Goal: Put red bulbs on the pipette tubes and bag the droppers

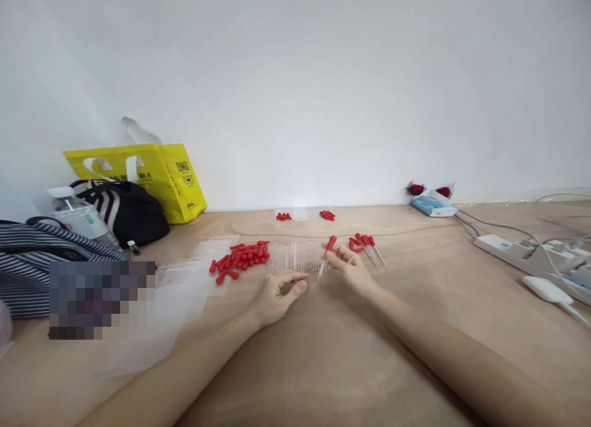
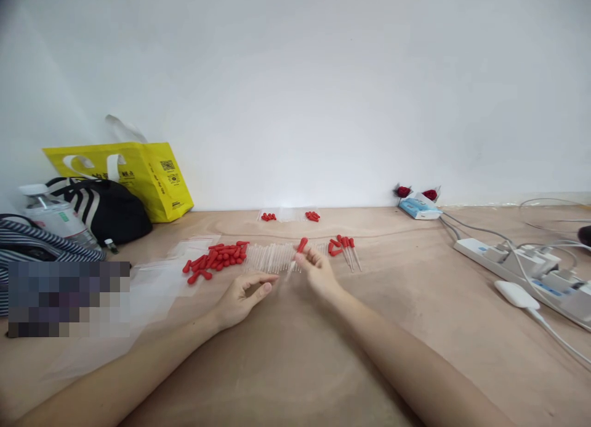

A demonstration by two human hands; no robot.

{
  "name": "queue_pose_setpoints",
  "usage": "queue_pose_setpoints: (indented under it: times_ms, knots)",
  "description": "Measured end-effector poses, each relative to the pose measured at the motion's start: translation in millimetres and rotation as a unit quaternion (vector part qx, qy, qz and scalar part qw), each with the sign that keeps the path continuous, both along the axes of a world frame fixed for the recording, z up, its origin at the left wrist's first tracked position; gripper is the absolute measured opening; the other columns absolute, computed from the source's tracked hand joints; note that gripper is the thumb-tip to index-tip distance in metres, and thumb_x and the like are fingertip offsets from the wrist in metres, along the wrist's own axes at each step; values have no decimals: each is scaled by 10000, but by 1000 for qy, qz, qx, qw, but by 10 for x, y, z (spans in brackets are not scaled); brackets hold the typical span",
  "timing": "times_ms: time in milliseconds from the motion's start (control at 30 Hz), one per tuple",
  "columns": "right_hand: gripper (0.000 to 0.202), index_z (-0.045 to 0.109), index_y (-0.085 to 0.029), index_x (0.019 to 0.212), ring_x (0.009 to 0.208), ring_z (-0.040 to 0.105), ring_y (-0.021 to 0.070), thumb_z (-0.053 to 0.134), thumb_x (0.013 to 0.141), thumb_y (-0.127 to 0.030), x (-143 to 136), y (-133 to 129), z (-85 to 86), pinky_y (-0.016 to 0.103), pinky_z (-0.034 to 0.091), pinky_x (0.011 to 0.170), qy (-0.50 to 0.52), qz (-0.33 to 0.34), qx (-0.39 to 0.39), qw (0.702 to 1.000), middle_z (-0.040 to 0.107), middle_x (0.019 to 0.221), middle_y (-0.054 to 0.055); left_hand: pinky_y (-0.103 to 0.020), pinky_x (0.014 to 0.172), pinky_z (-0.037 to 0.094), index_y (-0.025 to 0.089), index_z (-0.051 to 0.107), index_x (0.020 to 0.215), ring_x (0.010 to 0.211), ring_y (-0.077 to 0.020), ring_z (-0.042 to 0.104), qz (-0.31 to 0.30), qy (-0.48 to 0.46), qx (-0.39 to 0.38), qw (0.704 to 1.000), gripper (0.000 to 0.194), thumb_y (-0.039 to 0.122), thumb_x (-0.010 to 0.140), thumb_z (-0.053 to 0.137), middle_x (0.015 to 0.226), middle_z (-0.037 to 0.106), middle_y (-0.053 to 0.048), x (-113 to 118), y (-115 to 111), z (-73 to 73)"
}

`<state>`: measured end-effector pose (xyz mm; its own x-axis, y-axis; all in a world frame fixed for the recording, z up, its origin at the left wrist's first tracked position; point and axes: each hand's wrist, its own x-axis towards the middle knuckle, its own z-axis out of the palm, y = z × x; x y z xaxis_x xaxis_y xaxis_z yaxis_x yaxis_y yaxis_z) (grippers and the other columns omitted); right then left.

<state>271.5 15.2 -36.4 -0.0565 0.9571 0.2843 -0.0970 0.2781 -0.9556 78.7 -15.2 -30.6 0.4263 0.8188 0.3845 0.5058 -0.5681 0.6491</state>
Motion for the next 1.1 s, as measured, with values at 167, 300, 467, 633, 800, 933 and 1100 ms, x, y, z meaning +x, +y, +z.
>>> queue_pose_setpoints:
  times_ms: [167, 300, 467, 633, 800, 933, 1100]
  knots:
    - [399, 597, -135, 998, 669, 583, 162, 499, 726, -411, 718, 417, -2, 256, 411, 578, -223, -206, -35, 952, 653, 785, 63, -299, 781, 453, 200, 642, 884, 854, -171, 591, 8, 21, 1, 1000, 173, 291, 796, 524, 894, 658, -23, -1, 7, -12]
    - [329, 638, -124, 845, 641, 590, 196, 578, 659, -389, 1080, 496, -101, 265, 376, 541, -330, -316, -78, 886, 649, 709, 85, -277, 728, 461, 193, 648, 814, 798, -162, 588, 7, 19, -2, 1000, 171, 284, 807, 503, 835, 650, -19, 10, 18, -29]
    - [262, 641, -163, 770, 669, 593, 216, 555, 690, -397, 1087, 498, -187, 280, 363, 562, -456, -360, -85, 810, 658, 719, 78, -272, 720, 456, 183, 646, 771, 779, -152, 581, 5, 24, 0, 1000, 168, 262, 808, 503, 806, 648, -24, 13, 16, -23]
    - [247, 665, -187, 776, 755, 578, 225, 506, 749, -375, 1059, 511, -199, 301, 374, 625, -519, -334, -7, 787, 649, 767, 75, -269, 720, 451, 180, 648, 765, 780, -152, 579, 5, 32, 3, 999, 162, 249, 804, 507, 803, 648, -27, 13, 2, -12]
    - [187, 674, -241, 846, 847, 533, 194, 532, 753, -318, 1057, 505, -217, 310, 368, 732, -554, -214, 132, 793, 612, 854, 48, -278, 727, 436, 185, 643, 755, 778, -151, 574, 12, 50, 26, 998, 158, 229, 802, 498, 808, 645, -22, -19, 5, -24]
    - [174, 665, -278, 869, 893, 501, 214, 562, 736, -323, 1041, 502, -249, 340, 343, 728, -587, -195, 157, 770, 591, 922, 41, -331, 755, 396, 195, 626, 711, 764, -170, 547, 102, 113, 82, 985, 137, 224, 779, 511, 776, 639, -5, -80, 33, -23]
    - [128, 653, -256, 810, 878, 489, 211, 548, 752, -302, 1031, 512, -260, 331, 328, 715, -592, -189, 188, 761, 585, 918, 46, -339, 672, 368, 187, 581, 681, 770, -211, 506, 232, 218, 115, 941, 194, 308, 793, 480, 766, 609, -33, -109, 104, 75]
